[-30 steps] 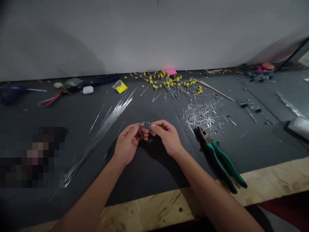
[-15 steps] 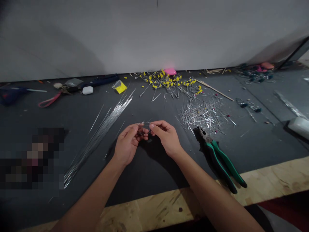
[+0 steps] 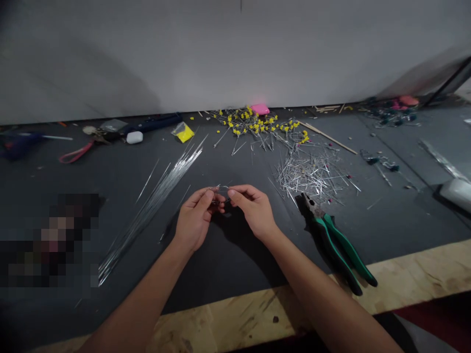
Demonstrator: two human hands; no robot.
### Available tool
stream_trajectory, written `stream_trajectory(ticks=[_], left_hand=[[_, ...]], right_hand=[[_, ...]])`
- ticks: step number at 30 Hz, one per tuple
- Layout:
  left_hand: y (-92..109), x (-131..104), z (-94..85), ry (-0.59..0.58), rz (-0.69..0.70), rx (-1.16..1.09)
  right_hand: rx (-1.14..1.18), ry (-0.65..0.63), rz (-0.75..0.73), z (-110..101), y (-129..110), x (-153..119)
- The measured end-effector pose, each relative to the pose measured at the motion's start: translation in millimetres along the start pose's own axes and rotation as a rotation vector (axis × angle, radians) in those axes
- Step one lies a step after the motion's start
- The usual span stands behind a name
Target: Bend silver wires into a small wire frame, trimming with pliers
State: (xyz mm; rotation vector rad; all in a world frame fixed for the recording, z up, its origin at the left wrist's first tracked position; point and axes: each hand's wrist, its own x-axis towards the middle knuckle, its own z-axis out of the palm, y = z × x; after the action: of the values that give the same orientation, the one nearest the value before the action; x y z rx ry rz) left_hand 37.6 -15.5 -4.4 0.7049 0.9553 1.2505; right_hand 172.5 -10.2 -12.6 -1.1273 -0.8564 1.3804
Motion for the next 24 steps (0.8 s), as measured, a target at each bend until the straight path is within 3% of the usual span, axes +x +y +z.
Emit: stream_trajectory(ticks=[24], left_hand=[[1.7, -0.6, 2.4, 0.008, 0.006, -0.081]], right_hand=[[-0.048, -0.023, -0.026, 0.1, -0.7, -2.9]])
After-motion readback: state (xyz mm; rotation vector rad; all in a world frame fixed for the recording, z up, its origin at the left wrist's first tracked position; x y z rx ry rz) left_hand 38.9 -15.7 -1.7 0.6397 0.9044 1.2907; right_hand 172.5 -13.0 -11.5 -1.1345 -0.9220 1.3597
